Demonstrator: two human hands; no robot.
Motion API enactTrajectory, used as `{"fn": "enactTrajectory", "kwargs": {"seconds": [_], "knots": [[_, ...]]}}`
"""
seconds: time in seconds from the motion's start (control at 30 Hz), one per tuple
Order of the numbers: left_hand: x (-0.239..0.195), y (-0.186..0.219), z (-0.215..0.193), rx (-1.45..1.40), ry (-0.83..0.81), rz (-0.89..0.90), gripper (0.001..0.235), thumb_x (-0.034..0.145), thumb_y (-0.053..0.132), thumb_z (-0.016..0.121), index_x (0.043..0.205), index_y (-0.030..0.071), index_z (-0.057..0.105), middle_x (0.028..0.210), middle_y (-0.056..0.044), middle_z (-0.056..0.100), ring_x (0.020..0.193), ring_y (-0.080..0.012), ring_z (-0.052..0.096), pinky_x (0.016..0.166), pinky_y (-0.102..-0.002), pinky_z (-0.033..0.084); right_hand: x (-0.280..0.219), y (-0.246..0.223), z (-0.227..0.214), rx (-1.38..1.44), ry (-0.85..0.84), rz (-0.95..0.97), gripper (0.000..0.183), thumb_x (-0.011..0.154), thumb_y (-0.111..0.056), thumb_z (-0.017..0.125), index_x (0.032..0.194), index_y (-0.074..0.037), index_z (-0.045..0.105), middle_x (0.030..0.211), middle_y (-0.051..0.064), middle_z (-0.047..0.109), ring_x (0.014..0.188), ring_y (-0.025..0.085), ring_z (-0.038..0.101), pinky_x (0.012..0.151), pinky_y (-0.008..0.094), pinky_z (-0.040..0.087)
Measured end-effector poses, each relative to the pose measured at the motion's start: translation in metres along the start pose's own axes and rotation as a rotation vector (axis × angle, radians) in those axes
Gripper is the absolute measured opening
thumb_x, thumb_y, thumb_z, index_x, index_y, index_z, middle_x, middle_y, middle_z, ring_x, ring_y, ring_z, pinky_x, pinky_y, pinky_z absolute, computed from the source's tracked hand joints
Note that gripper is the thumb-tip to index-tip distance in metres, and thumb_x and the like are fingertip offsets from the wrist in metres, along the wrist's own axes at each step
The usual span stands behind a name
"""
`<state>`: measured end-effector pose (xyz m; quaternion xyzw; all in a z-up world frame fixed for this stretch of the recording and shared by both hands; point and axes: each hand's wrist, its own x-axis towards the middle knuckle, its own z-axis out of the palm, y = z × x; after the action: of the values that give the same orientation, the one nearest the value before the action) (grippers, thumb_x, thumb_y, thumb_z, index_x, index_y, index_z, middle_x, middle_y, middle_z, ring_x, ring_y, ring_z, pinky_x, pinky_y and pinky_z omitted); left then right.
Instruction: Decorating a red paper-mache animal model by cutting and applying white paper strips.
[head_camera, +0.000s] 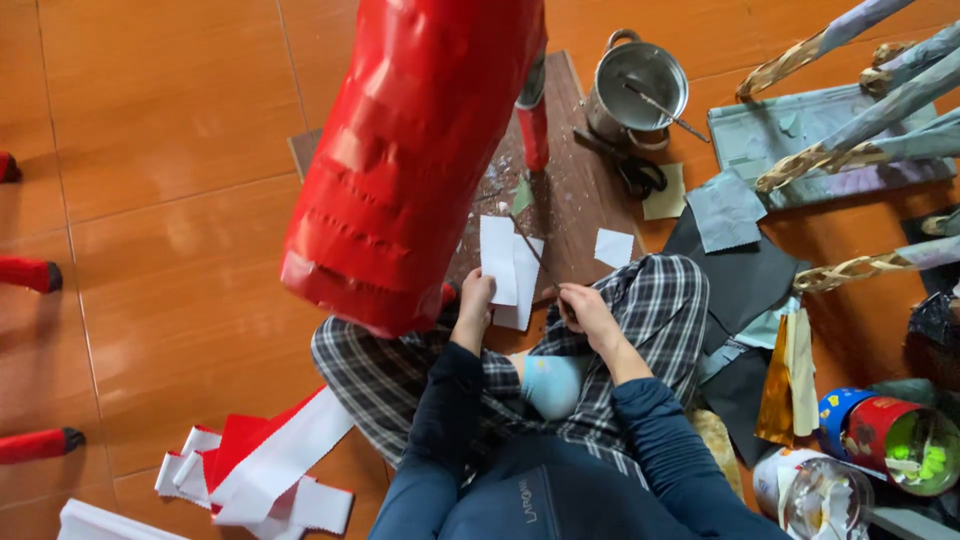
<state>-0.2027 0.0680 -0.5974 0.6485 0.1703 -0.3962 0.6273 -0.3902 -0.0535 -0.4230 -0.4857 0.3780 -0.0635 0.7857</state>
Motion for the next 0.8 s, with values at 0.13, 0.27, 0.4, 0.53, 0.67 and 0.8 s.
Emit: {"fn": "enactTrajectory", "kwargs": {"seconds": [0.13,0.27,0.4,0.53,0.67,0.8], "knots": [[0.004,-0.007,0.0,-0.04,-0.071,-0.018,0.067,0.08,0.0,0.058,0.147,0.002,0.065,0.126,-0.029,0.066,0.108,-0.0397,0.066,0.075,-0.067,0.061,0.027,0.031,-0.017,-0.329,0.14,-0.068,0.038,0.106,-0.015,0.05,0.139,-0.008,0.068,0.062,0.015,0.064,0.042,0.022,0.059,0.028,0.027,0.038],[0.019,-0.014,0.005,-0.066,-0.107,-0.031,0.071,0.08,0.0,0.06,0.15,0.002,0.06,0.125,-0.023,0.063,0.102,-0.0281,0.061,0.077,-0.062,0.063,0.009,0.007,-0.005,-0.76,0.195,-0.07,0.038,0.109,-0.03,0.052,0.14,-0.025,0.072,0.07,0.005,0.076,0.06,0.021,0.074,0.052,0.034,0.057],[0.024,-0.019,0.005,-0.05,-0.113,-0.034,0.074,0.076,-0.003,0.058,0.15,-0.002,0.057,0.119,-0.025,0.062,0.092,-0.027,0.06,0.069,-0.06,0.062,-0.02,-0.028,0.022,-0.967,0.196,-0.035,0.041,0.111,-0.033,0.058,0.149,-0.029,0.069,0.093,0.006,0.083,0.096,0.032,0.079,0.082,0.046,0.062],[0.025,-0.02,0.004,-0.008,-0.138,-0.057,0.075,0.076,-0.003,0.06,0.15,0.002,0.055,0.118,-0.024,0.057,0.081,-0.0285,0.057,0.063,-0.048,0.059,-0.031,-0.044,0.035,-1.093,0.187,-0.149,0.043,0.108,-0.028,0.06,0.15,-0.033,0.068,0.126,0.016,0.079,0.123,0.044,0.07,0.104,0.057,0.057],[0.028,-0.028,0.009,-0.016,-0.111,0.006,0.06,0.083,0.011,0.075,0.142,0.0,0.066,0.124,-0.027,0.066,0.104,-0.0357,0.065,0.082,-0.051,0.057,-0.03,-0.044,0.034,-1.149,0.187,-0.263,0.044,0.107,-0.023,0.059,0.15,-0.028,0.069,0.131,0.023,0.075,0.124,0.05,0.067,0.107,0.06,0.055],[0.008,-0.018,0.004,0.027,-0.079,0.013,0.054,0.097,0.02,0.074,0.146,-0.002,0.066,0.135,-0.028,0.067,0.123,-0.0346,0.063,0.095,-0.053,0.059,-0.028,-0.04,0.03,-1.213,0.184,-0.217,0.044,0.108,-0.026,0.057,0.151,-0.031,0.068,0.126,0.023,0.075,0.12,0.051,0.068,0.105,0.062,0.056]]}}
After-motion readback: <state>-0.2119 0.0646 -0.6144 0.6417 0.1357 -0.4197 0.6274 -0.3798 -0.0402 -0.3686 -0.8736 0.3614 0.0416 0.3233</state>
